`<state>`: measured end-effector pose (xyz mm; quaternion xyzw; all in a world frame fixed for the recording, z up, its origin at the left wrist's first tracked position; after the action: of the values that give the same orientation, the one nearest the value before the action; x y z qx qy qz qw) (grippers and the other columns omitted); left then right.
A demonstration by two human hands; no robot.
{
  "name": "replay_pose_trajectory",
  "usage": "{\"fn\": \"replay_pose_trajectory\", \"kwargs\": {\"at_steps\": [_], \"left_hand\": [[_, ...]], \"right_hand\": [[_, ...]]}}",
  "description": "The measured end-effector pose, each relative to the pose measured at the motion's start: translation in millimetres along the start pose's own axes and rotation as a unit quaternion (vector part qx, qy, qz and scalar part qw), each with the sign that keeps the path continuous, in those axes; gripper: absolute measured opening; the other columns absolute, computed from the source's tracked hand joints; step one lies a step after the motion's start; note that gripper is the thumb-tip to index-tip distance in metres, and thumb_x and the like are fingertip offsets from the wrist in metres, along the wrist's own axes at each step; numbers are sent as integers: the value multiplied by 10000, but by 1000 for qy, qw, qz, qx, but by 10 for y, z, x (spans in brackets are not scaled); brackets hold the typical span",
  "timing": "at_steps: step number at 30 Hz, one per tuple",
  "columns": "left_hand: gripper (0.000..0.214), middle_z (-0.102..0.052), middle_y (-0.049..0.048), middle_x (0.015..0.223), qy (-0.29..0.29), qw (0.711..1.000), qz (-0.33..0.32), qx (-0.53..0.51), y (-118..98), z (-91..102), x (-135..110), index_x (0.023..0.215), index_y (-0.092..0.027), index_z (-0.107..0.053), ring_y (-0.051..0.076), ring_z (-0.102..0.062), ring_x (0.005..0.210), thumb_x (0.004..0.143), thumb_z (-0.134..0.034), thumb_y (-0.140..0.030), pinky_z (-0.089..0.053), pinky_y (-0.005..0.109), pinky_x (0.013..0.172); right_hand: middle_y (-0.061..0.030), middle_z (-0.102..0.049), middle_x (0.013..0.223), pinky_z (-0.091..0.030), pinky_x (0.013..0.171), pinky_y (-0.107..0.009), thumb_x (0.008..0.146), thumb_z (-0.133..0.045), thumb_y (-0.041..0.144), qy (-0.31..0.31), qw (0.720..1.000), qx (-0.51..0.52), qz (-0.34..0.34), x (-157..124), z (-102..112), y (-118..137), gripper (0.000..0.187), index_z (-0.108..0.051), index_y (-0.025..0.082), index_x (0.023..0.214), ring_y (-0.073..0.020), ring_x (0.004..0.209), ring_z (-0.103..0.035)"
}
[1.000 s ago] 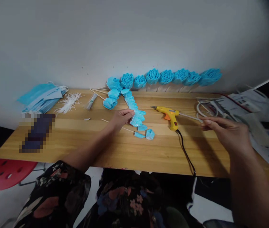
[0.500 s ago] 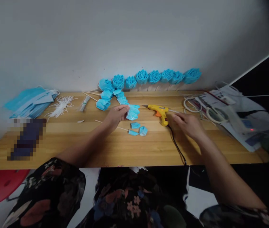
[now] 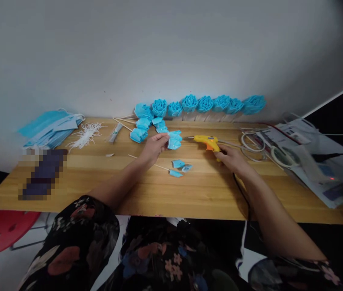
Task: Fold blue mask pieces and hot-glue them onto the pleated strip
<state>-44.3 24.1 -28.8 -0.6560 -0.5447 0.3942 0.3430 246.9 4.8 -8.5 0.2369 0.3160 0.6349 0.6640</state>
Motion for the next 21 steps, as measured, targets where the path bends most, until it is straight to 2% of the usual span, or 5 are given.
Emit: {"fn": "replay_pose_trajectory", "kwargs": {"at_steps": [5, 9, 12, 15, 21], "left_hand": [[253, -735, 25, 784, 5, 1000, -3, 4, -1, 11, 15, 918, -116, -707, 122, -687, 693, 766, -850, -259, -567, 274, 724], [254, -759, 45, 815, 4, 1000, 4, 10, 1, 27, 29, 961, -122, -720, 141, -708, 730, 777, -834, -254, -574, 296, 756], [263, -768, 51, 820, -2, 1000, 1, 10, -14, 45, 37, 1012, -125, -726, 143, -705, 710, 794, -810, -245, -575, 294, 727], [244, -773, 45, 826, -3, 1000, -5, 8, -50, 57, 34, 1014, -132, -719, 133, -706, 708, 807, -795, -236, -575, 277, 722], [171, -776, 46, 838, 4, 1000, -3, 7, -115, 44, 3, 996, -135, -713, 123, -705, 718, 842, -759, -193, -569, 257, 714]], "right_hand": [[18, -616, 807, -473, 544, -233, 610, -792, 355, -65, 946, 316, 2, -45, 30, 75, 313, -673, 247, 879, -129, 664, -549], [-16, -675, 880, -469, 506, -233, 625, -829, 394, -30, 932, 360, 21, -65, 49, 219, 385, -662, 252, 940, -165, 748, -622], [-46, -700, 814, -473, 537, -278, 742, -723, 473, 14, 972, 235, 10, -1, 21, 152, 307, -642, 224, 905, -173, 667, -617], [-61, -707, 748, -452, 599, -313, 822, -611, 481, -25, 999, 29, 21, 70, 45, -25, 265, -631, 218, 834, -195, 655, -609], [-169, -761, 888, -436, 649, -385, 952, -536, 495, -125, 938, -320, 58, -52, 230, -12, 377, -759, 191, 936, -327, 818, -688]]}}
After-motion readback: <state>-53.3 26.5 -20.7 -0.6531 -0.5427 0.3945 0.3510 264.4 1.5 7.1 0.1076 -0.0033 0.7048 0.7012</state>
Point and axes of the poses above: each hand's wrist, its own x-axis towards the middle knuckle, its own z-axis out of the back of the hand, y = z × x, the point moved 2 cm from there along x, towards the middle knuckle
